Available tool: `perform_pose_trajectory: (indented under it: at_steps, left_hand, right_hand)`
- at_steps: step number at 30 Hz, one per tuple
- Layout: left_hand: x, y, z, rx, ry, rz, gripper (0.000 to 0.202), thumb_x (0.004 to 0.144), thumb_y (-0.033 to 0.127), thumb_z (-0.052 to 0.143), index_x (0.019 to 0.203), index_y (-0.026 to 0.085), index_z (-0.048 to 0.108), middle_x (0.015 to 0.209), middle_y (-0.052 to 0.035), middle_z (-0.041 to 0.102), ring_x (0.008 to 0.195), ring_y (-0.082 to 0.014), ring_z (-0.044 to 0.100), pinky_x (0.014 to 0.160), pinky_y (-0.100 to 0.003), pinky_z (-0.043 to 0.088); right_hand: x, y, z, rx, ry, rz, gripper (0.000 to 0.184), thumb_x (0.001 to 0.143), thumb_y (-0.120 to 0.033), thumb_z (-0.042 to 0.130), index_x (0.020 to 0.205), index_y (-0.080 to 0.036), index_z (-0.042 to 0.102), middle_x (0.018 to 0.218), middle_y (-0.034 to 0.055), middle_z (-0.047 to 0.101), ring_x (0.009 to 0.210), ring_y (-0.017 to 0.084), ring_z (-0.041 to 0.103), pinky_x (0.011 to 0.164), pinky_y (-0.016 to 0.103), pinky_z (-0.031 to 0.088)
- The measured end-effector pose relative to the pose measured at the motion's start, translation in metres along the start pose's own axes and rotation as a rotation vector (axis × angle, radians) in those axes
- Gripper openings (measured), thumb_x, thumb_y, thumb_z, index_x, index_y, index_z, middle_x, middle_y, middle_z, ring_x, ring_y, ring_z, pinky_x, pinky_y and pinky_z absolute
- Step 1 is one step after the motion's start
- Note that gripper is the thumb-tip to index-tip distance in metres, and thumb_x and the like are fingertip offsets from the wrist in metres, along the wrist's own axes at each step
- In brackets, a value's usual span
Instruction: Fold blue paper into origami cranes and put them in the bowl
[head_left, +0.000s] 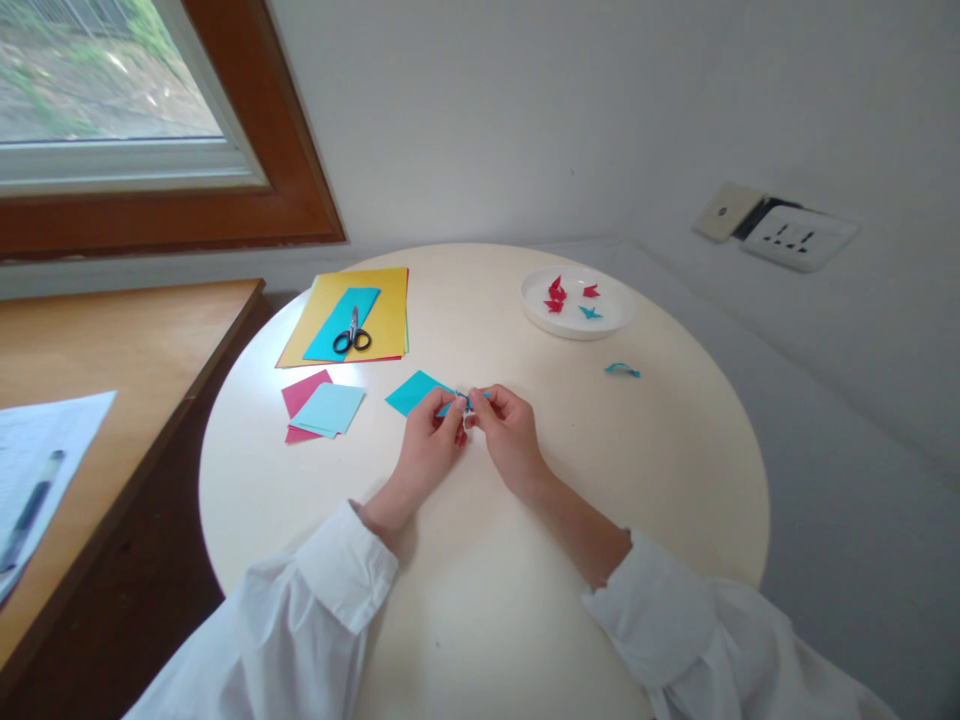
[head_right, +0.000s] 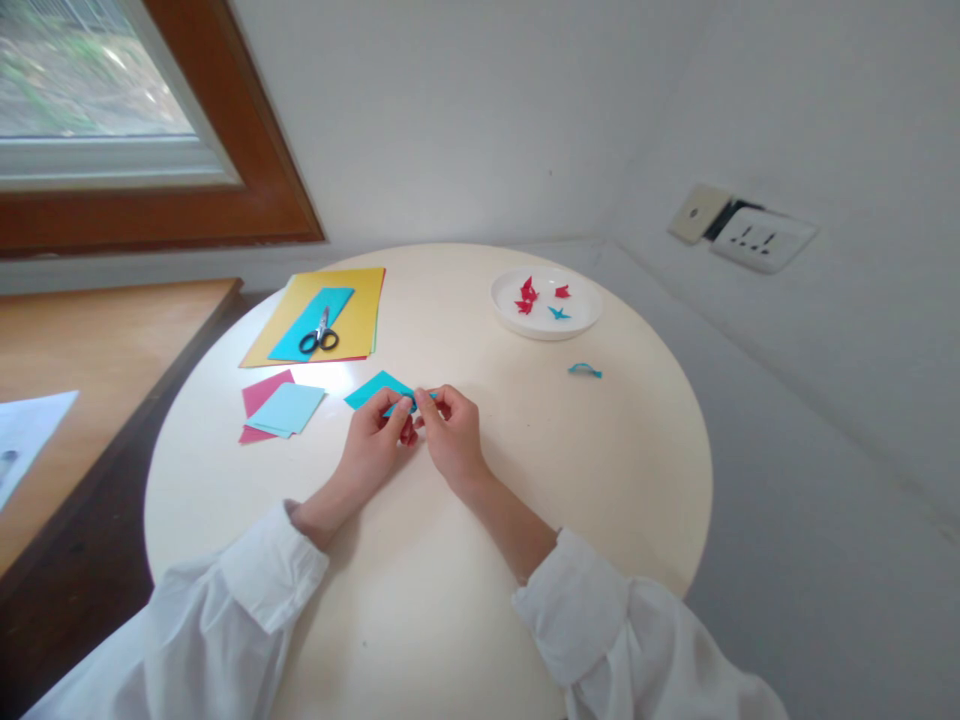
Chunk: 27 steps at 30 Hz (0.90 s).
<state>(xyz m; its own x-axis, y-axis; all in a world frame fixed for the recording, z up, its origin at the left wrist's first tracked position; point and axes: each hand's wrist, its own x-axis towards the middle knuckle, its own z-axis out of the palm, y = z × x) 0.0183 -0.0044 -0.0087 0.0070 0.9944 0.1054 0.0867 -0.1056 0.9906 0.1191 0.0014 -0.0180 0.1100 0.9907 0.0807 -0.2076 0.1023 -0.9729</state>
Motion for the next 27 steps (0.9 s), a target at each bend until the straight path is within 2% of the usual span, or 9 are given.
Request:
perform_pose_trajectory:
  at_steps: [6,13,27]
  left_hand:
    - [-0.0015,0.0006,-0.0007,-0.017,0.000,0.029,0.030,0.081,0.039,0.054,0.061,0.019,0.044,0.048,0.0057,0.044,0.045,-0.0081,0.044,0.046,-0.021,0.036]
    - [-0.0016,0.0021,0.0000,-0.059,0.002,0.032,0.037,0.080,0.050,0.054,0.062,0.019,0.044,0.048,0.0057,0.044,0.045,-0.0080,0.042,0.046,-0.021,0.035]
    - [0.0000,-0.0050,-0.0018,-0.120,-0.037,0.062,0.041,0.085,0.050,0.048,0.059,0.019,0.042,0.052,0.0044,0.043,0.050,-0.0092,0.045,0.053,-0.024,0.037]
  right_hand:
    - [-0.0008,-0.0030,0.0034,0.144,-0.024,0.080,0.038,0.065,-0.050,0.068,0.054,-0.020,0.046,0.048,-0.0059,0.048,0.047,0.010,0.050,0.048,0.025,0.047]
    - [-0.0005,-0.0046,0.0053,0.196,-0.045,0.114,0.041,0.062,-0.052,0.070,0.054,-0.020,0.046,0.047,-0.0063,0.049,0.044,0.010,0.050,0.047,0.026,0.047]
    - [0.0002,-0.0057,0.0039,0.316,-0.101,0.163,0.040,0.062,-0.049,0.072,0.053,-0.020,0.046,0.048,-0.0048,0.051,0.044,0.011,0.050,0.046,0.028,0.042]
